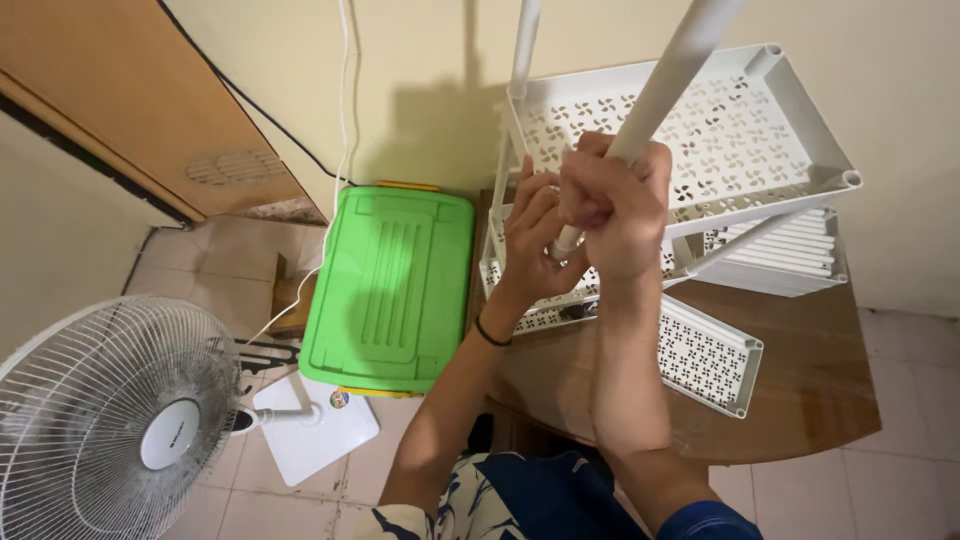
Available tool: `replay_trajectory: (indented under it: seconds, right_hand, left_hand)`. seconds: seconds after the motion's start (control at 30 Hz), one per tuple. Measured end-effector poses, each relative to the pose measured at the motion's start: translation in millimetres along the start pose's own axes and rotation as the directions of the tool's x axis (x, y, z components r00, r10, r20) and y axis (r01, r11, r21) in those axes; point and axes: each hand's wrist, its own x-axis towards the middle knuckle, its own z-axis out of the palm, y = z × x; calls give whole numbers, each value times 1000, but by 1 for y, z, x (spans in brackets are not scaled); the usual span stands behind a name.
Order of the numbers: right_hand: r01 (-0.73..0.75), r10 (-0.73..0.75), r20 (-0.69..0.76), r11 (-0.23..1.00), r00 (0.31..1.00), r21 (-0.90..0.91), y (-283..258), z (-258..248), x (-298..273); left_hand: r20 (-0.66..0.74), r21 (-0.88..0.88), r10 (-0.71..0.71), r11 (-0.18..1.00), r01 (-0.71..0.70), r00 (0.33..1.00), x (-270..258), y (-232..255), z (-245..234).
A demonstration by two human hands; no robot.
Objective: The person assembles a white plastic shelving unit by inserting vertical poles into corner sockets and placing perforated trays onto the frame. The person repeatedly inserts and removes poles and trays to fit them into place.
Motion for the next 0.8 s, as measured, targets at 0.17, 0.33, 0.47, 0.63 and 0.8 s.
replay_trajectory:
  seconds: [0.17,0.33,0.47,0.63,0.8]
  right_hand:
    - [-149,64,320,958,945,247,0,-24,16]
    - [-64,3,215,959,977,277,3,-15,7]
    - [47,-65,-189,994,980,-100,-1,13,-22]
    - [134,-197,-308,968,931,-214,5,36,-36]
    - [165,-199,-311,977,929,-133,22,30,-26]
  left_hand:
    - [6,8,-18,1000,18,1000,-3,-3,2]
    - [11,48,-21,999,20,1000,-5,-10,5]
    - [-16,37,1,999,0,1000,-7,-8,7]
    - [5,22,-1,1000,1,1000,-8,-6,4]
    - [-3,23,-5,1000,5,1000,-10,-7,4]
